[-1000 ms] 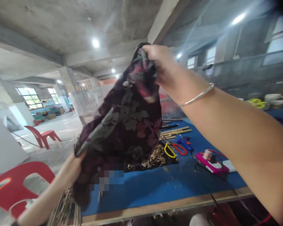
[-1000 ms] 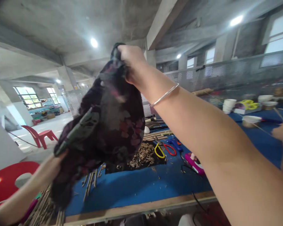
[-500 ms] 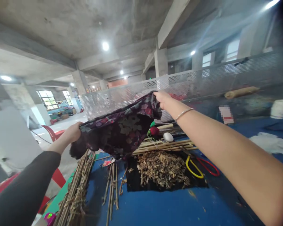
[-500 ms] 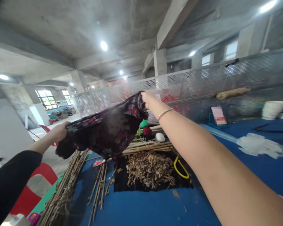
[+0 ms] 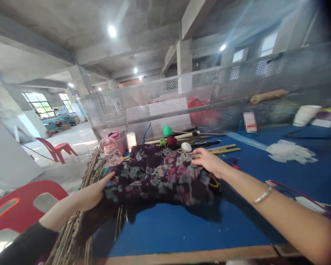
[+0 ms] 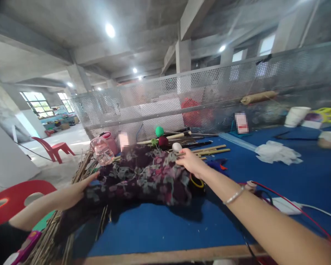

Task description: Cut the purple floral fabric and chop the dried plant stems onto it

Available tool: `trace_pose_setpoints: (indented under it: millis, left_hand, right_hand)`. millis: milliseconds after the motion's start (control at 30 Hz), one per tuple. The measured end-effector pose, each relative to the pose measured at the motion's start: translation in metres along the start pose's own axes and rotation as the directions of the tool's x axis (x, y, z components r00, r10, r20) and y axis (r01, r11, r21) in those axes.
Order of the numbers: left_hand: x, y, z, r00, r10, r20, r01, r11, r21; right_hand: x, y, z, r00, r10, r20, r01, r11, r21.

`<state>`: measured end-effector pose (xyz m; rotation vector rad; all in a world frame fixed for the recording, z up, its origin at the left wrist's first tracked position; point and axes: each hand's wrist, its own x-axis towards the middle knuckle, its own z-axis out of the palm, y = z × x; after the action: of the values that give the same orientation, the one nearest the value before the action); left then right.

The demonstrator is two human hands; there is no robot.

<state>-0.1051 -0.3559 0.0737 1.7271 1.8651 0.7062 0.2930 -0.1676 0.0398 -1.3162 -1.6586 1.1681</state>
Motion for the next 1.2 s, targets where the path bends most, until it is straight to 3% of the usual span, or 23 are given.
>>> trace_pose_setpoints:
  millis: [100,167,267,367,467,533,567,600,667,767,867,933,1033,1200]
  left_hand:
    - [-0.035,0.012,0.035,0.934,-0.219,0.283,0.110,0.927,0.358]
    - [-0.053,0.021,0.053,0.892,-0.282,0.353,0.087,0.874,0.478]
    - [-0.067,0.040,0.073,0.895,-0.311,0.321,0.061,0.797,0.600]
    - [-0.060,0.074,0.103,0.967,-0.163,0.195,0.023,0.821,0.571]
    - [-0.039,0.112,0.158,0.998,0.048,0.051,-0.058,0.970,0.235]
    - [-0.027,0.127,0.204,0.998,-0.006,0.057,0.017,0.977,-0.210]
    - [-0.023,0.129,0.226,0.992,-0.081,0.095,0.116,0.882,-0.457]
    - [-0.020,0.129,0.244,0.971,-0.172,0.164,0.238,0.715,-0.658]
    - [-0.019,0.120,0.267,0.929,-0.273,0.249,0.336,0.342,-0.877]
    - [-0.018,0.100,0.266,0.854,-0.439,0.280,0.256,-0.113,-0.960]
    - [-0.010,0.083,0.243,0.810,-0.524,0.263,0.080,-0.345,-0.935]
    - [-0.003,0.074,0.228,0.794,-0.563,0.231,-0.005,-0.385,-0.923]
    - [0.004,0.063,0.216,0.742,-0.646,0.180,-0.102,-0.374,-0.922]
    - [0.005,0.053,0.217,0.683,-0.727,-0.068,-0.238,-0.134,-0.962]
  right_hand:
    - [-0.022,0.047,-0.002,1.000,-0.021,0.002,0.021,0.976,-0.218]
    - [-0.029,0.068,-0.009,0.999,-0.047,0.023,0.053,0.885,-0.463]
    - [-0.027,0.086,-0.021,0.998,-0.052,-0.042,0.002,0.658,-0.753]
    - [-0.014,0.096,-0.026,0.983,-0.006,-0.184,-0.153,0.524,-0.838]
    - [0.001,0.103,-0.024,0.976,0.052,-0.214,-0.210,0.504,-0.838]
    - [0.009,0.106,-0.023,0.975,0.068,-0.211,-0.216,0.504,-0.836]
    - [0.012,0.107,-0.023,0.975,0.075,-0.209,-0.218,0.509,-0.833]
    - [0.015,0.108,-0.025,0.975,0.083,-0.206,-0.219,0.516,-0.828]
    - [0.020,0.109,-0.028,0.975,0.097,-0.200,-0.220,0.534,-0.816]
    - [0.027,0.111,-0.034,0.974,0.121,-0.192,-0.227,0.569,-0.791]
    - [0.032,0.112,-0.038,0.971,0.142,-0.192,-0.238,0.612,-0.754]
    - [0.035,0.110,-0.039,0.968,0.148,-0.204,-0.251,0.645,-0.722]
    - [0.038,0.102,-0.042,0.952,0.161,-0.260,-0.296,0.701,-0.649]
    - [0.026,0.081,-0.053,0.912,0.218,-0.348,-0.369,0.804,-0.466]
